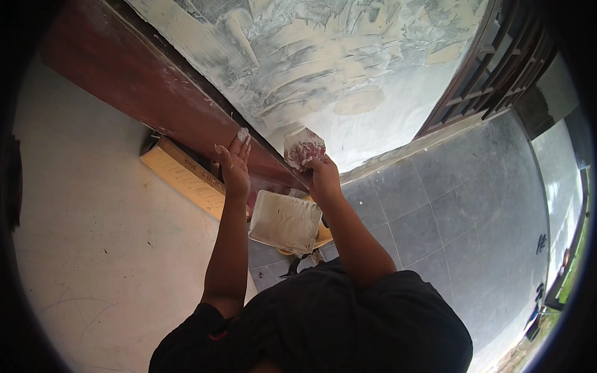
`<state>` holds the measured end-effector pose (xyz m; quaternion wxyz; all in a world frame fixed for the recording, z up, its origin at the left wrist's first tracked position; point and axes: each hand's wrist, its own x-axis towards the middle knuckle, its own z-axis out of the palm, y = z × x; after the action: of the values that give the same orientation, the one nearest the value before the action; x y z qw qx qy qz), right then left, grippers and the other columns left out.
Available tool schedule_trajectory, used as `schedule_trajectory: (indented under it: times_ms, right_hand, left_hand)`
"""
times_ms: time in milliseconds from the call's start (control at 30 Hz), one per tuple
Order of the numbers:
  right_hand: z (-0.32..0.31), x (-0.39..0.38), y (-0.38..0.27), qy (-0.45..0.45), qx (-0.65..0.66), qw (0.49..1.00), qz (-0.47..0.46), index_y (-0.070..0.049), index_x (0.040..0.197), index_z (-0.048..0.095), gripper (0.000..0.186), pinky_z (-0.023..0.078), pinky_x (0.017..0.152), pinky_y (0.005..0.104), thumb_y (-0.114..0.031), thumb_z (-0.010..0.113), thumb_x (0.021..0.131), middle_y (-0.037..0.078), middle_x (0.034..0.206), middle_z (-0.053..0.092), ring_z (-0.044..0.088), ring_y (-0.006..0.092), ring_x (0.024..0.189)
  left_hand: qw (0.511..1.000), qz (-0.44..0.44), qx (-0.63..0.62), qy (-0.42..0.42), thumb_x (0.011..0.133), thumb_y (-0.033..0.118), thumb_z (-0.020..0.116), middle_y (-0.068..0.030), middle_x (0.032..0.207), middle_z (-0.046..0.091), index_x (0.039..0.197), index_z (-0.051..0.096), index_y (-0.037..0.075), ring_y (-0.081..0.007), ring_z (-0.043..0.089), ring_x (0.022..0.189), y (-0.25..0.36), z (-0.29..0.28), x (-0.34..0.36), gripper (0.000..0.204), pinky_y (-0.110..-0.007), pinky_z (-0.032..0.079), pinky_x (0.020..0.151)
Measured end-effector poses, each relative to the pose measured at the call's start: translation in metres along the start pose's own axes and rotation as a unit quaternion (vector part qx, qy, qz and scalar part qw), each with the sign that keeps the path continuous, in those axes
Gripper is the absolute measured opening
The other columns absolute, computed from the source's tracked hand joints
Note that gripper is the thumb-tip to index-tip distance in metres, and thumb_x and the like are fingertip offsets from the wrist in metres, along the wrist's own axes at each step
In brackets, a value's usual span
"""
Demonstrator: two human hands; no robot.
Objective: The person applies plaster to a wall with a putty knife, scoops additional plaster from a tray onto the tool, and spreads the plaster across different areas of the wall.
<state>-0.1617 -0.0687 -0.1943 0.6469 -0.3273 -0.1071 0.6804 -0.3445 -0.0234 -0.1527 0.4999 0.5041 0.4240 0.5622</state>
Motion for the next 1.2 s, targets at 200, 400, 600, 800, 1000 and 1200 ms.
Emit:
schedule_trajectory:
  times_ms: [200,400,600,800,1000,1200]
  right_hand:
    - [-0.016,0.009,0.006,0.009,0.024,0.999,0.024,0.005,0.119,0.050,0.038,0.056,0.080,0.0351,-0.001,0.046,0.081,0.015,0.110,0.060,0.064,0.0244,0.095]
    - [-0.016,0.007,0.010,0.086,0.019,0.995,-0.038,0.007,0.111,0.055,0.028,0.057,0.076,0.0339,-0.002,0.049,0.086,0.015,0.103,0.063,0.065,0.0222,0.092]
    - [-0.008,0.019,0.041,0.125,-0.122,0.953,-0.248,0.005,0.110,0.057,0.022,0.055,0.077,0.0316,-0.002,0.050,0.091,0.012,0.100,0.063,0.064,0.0195,0.087]
    - [0.021,0.027,0.049,0.294,-0.450,0.735,-0.413,0.006,0.120,0.052,0.034,0.049,0.080,0.0355,0.000,0.049,0.087,0.017,0.104,0.054,0.057,0.0319,0.091]
    - [0.043,0.077,0.075,0.361,-0.573,0.609,-0.413,0.009,0.129,0.044,0.046,0.051,0.080,0.0400,-0.004,0.052,0.085,0.022,0.112,0.050,0.054,0.0367,0.098]
    - [0.061,0.037,0.162,0.216,-0.627,0.624,-0.413,0.012,0.127,0.046,0.050,0.053,0.076,0.0388,-0.004,0.053,0.080,0.019,0.101,0.052,0.057,0.0346,0.091]
  left_hand:
    - [1.000,0.002,-0.011,0.011,0.091,0.071,0.019,-0.0277,0.143,0.035,0.137,0.031,-0.014,-0.0349,0.034,0.135,-0.002,-0.002,0.006,0.098,-0.043,0.024,0.115]
    - [0.999,0.003,-0.039,-0.008,0.091,0.071,0.018,-0.0272,0.143,0.036,0.137,0.032,-0.014,-0.0348,0.034,0.135,-0.003,-0.005,0.011,0.098,-0.043,0.025,0.114]
    - [0.995,-0.020,-0.038,-0.085,0.092,0.069,0.016,-0.0246,0.144,0.037,0.138,0.033,-0.011,-0.0326,0.035,0.136,-0.003,-0.014,0.022,0.095,-0.041,0.023,0.115]
    - [0.991,-0.004,-0.016,-0.130,0.093,0.068,0.016,-0.0251,0.144,0.036,0.138,0.032,-0.014,-0.0321,0.035,0.136,0.000,-0.029,0.032,0.094,-0.042,0.024,0.115]
    - [0.985,-0.031,-0.044,-0.167,0.090,0.072,0.019,-0.0287,0.144,0.033,0.137,0.028,-0.017,-0.0341,0.034,0.136,0.008,-0.028,0.035,0.101,-0.042,0.022,0.115]
    - [0.983,-0.043,-0.045,-0.174,0.090,0.073,0.020,-0.0323,0.143,0.032,0.138,0.021,-0.019,-0.0359,0.032,0.136,0.016,-0.035,0.040,0.104,-0.042,0.022,0.115]
